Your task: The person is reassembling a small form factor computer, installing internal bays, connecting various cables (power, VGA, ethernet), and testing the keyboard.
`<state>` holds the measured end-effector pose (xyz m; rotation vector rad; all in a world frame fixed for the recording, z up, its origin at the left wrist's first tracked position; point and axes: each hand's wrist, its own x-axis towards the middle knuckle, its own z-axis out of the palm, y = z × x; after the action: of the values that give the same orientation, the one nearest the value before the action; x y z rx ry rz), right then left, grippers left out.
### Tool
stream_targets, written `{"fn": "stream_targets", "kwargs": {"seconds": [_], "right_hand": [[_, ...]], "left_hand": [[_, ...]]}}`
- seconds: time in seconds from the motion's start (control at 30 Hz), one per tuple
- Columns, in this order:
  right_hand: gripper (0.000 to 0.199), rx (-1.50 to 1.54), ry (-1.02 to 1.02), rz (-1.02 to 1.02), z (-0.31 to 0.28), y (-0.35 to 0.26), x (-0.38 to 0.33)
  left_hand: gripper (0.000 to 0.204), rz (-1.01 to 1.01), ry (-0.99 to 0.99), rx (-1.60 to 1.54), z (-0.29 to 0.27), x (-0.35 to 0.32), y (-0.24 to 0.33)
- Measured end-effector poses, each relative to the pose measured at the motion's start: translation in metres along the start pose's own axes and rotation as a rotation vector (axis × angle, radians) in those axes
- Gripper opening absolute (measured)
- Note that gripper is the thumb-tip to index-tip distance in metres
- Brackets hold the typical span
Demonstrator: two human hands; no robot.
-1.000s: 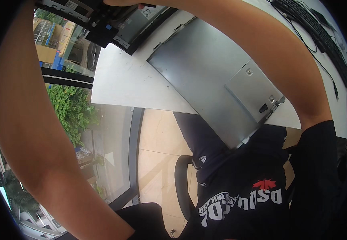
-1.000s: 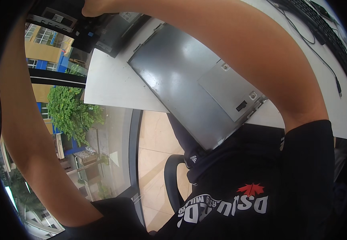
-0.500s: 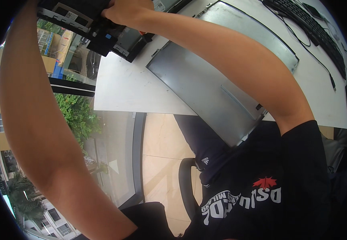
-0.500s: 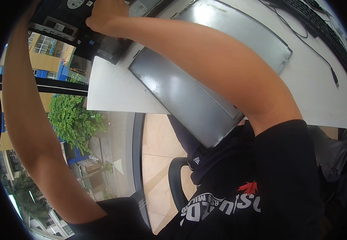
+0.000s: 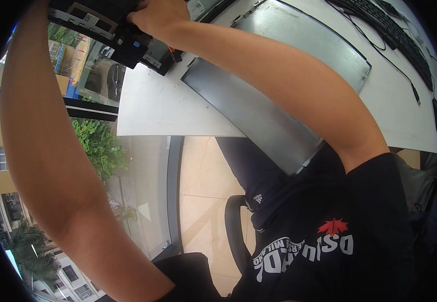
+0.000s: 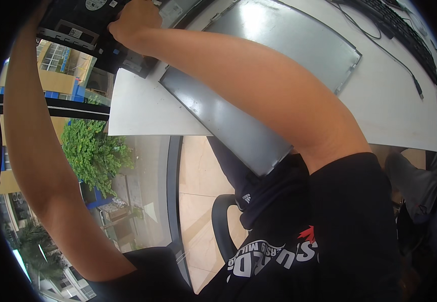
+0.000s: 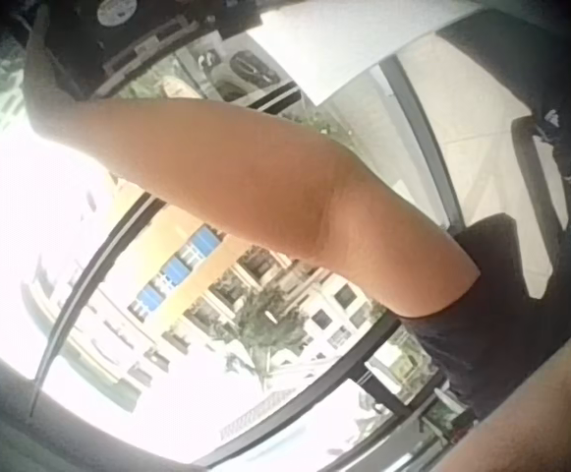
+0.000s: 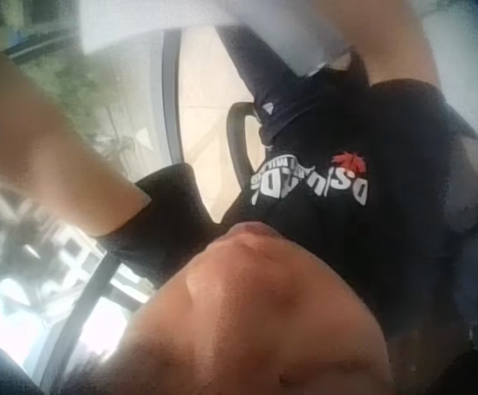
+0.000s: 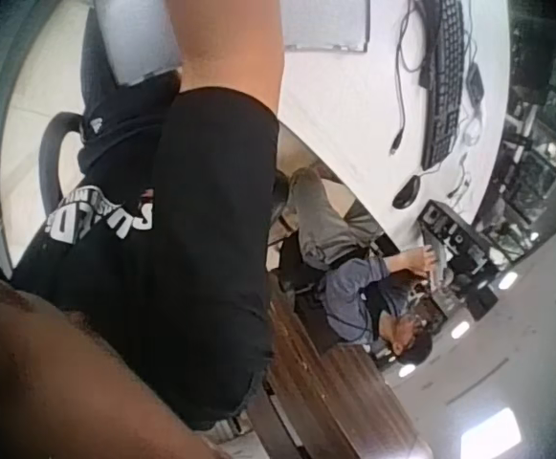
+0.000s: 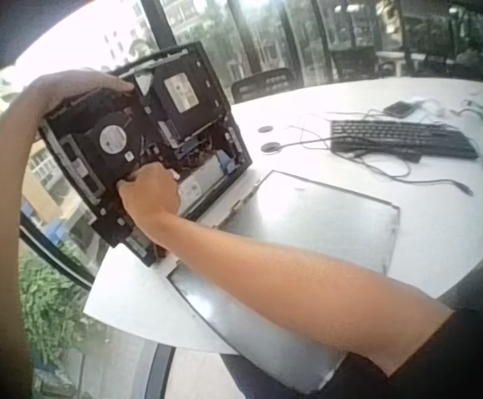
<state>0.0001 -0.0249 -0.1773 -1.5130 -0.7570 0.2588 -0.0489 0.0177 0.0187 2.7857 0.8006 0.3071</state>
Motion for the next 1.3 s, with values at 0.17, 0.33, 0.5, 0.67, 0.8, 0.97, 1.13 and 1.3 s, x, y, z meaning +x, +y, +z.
{"fn": "stream_targets", "kwargs": {"seconds": [0.17,0.33,0.5,0.67,0.8,0.97,1.13,1.3], "right_hand": [[0.024,-0.003,0.001,0.042,0.000,-0.003,0.004],[0.020,0.294,-0.005,0.290,0.011,0.009,0.003],[0.017,0.154,0.177,0.022,0.024,0.018,-0.002],[0.020,0.007,0.198,-0.156,0.026,0.026,-0.003],[0.021,-0.027,0.233,-0.257,0.023,0.027,-0.007],[0.020,-0.026,0.209,-0.173,0.023,0.019,-0.020],[0.020,-0.020,0.303,-0.187,0.023,0.030,-0.016],[0.019,-0.103,0.221,-0.246,0.021,0.026,-0.017]], "left_hand": [[0.058,0.007,-0.042,-0.024,-0.001,-0.006,0.009],[0.059,-0.030,-0.002,0.014,-0.002,-0.006,0.015],[0.065,-0.010,0.042,0.084,-0.001,-0.010,0.023],[0.066,0.009,0.026,0.151,-0.003,-0.013,0.028],[0.066,-0.101,0.076,0.007,0.005,-0.004,0.026],[0.062,-0.091,0.156,0.172,0.005,-0.007,0.026],[0.063,-0.011,0.012,0.115,0.001,-0.014,0.034],[0.061,-0.030,0.084,0.175,0.003,-0.016,0.031]]}}
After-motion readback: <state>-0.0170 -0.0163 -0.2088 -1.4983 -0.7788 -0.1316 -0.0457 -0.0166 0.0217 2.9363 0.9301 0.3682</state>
